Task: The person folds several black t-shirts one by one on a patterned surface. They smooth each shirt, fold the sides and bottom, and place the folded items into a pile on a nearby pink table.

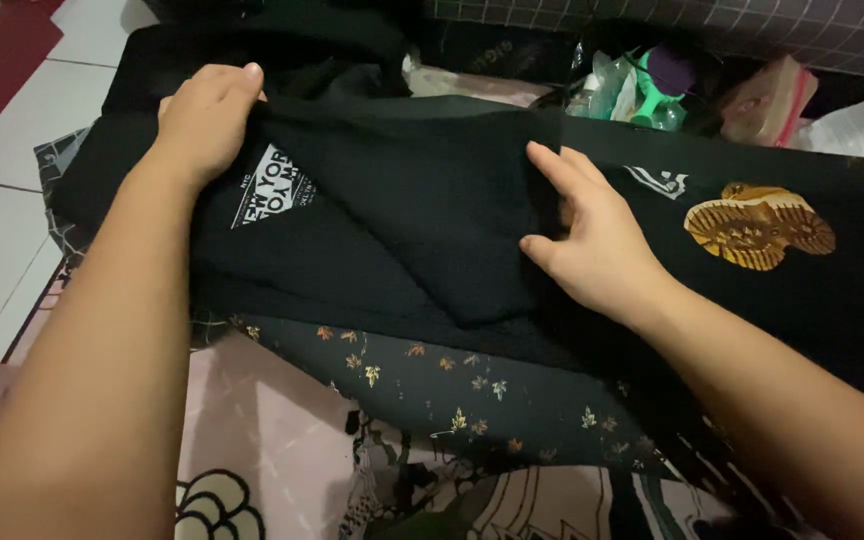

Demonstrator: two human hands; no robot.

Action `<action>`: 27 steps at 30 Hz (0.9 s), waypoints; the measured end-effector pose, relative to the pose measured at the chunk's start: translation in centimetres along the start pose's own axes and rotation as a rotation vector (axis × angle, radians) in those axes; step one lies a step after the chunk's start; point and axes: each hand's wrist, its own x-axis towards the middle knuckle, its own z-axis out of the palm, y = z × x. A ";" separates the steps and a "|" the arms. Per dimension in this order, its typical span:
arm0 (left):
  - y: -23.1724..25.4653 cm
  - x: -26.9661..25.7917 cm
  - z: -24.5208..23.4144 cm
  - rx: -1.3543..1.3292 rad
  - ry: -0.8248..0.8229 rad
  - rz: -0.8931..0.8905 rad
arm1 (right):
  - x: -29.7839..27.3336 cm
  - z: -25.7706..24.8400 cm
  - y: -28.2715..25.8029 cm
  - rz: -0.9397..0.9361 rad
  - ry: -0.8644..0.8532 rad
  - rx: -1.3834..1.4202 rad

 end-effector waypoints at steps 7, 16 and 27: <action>-0.4 0.2 0.4 0.038 -0.012 -0.032 | -3.2 0.3 -1.3 -0.671 0.147 -0.313; -1.2 0.3 1.0 0.110 0.026 0.065 | -4.9 1.7 -2.0 -0.756 -0.246 -0.553; 0.3 0.4 -0.2 0.056 -0.048 -0.094 | -1.9 -0.5 -3.2 -0.550 -0.310 -0.387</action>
